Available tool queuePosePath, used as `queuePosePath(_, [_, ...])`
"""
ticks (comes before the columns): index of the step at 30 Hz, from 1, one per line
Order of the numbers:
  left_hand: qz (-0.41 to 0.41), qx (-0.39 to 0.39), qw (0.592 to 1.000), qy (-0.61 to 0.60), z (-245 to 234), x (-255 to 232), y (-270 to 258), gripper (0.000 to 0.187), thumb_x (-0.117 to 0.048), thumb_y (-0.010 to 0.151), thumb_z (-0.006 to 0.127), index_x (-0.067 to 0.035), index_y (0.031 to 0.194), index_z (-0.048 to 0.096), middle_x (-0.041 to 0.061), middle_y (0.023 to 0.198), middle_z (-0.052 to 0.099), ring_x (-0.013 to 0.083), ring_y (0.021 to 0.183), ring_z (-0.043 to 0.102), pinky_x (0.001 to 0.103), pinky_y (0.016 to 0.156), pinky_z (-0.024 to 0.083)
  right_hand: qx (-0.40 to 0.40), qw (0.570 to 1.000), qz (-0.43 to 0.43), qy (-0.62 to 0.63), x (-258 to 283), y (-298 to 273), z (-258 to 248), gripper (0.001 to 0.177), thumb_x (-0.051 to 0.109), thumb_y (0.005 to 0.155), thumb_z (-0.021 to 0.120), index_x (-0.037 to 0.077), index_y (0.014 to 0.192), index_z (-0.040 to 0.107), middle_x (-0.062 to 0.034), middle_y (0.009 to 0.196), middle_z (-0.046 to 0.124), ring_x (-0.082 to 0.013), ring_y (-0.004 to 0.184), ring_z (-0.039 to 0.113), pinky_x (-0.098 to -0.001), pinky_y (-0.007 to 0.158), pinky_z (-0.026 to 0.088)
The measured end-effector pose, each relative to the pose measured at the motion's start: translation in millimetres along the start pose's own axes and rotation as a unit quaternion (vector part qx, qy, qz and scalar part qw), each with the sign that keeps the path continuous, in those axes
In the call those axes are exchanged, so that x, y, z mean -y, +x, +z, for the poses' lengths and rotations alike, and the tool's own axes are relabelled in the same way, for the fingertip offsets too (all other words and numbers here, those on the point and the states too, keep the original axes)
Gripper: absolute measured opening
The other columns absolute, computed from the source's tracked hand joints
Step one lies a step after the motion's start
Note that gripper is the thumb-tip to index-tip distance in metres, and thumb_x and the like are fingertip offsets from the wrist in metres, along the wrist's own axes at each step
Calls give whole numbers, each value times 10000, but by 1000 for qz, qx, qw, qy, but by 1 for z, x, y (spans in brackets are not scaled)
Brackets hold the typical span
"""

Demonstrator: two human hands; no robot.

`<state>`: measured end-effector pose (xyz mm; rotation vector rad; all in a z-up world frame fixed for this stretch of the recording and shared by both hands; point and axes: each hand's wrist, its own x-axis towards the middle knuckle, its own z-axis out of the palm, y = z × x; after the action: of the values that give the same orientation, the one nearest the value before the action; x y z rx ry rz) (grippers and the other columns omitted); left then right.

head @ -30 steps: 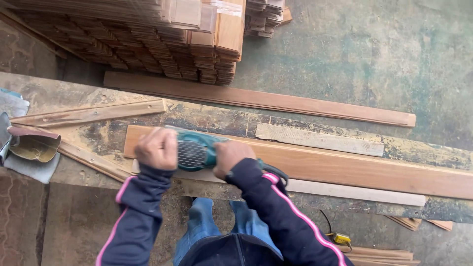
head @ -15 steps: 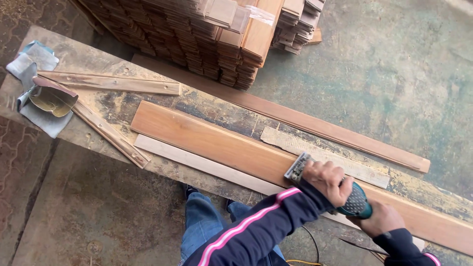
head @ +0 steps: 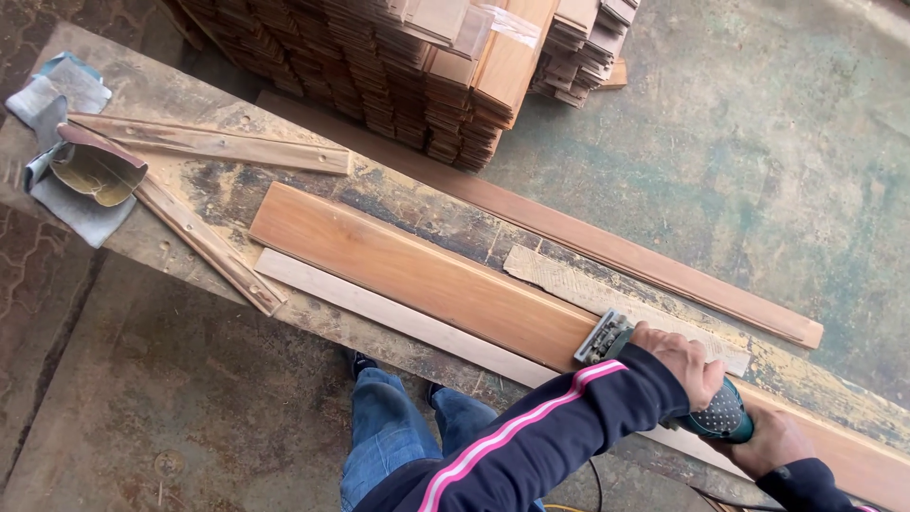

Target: Using an electric orbital sander to smooth the surface of a long wooden plank on a workshop bench.

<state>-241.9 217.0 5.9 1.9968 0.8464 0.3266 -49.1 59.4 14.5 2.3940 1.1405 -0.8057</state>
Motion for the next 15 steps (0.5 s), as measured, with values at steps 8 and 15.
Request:
queuePosePath(8, [97, -229, 968, -40, -114, 71, -30, 297, -278, 927, 560, -115, 708, 679, 131, 736, 706, 343, 641, 675, 517, 688, 474, -41, 993, -100, -38, 156, -16, -46, 513, 542, 640, 841, 134, 946, 789, -196, 834, 767, -382, 827, 756, -471, 785, 606])
queuePosePath(15, [115, -215, 970, 4, -209, 119, -54, 242, -217, 949, 567, -97, 788, 702, 118, 752, 723, 297, 632, 688, 459, 627, 476, -56, 981, -184, -11, 275, -36, -85, 445, 477, 685, 830, 184, 1012, 754, -164, 812, 758, -374, 797, 737, -487, 747, 583])
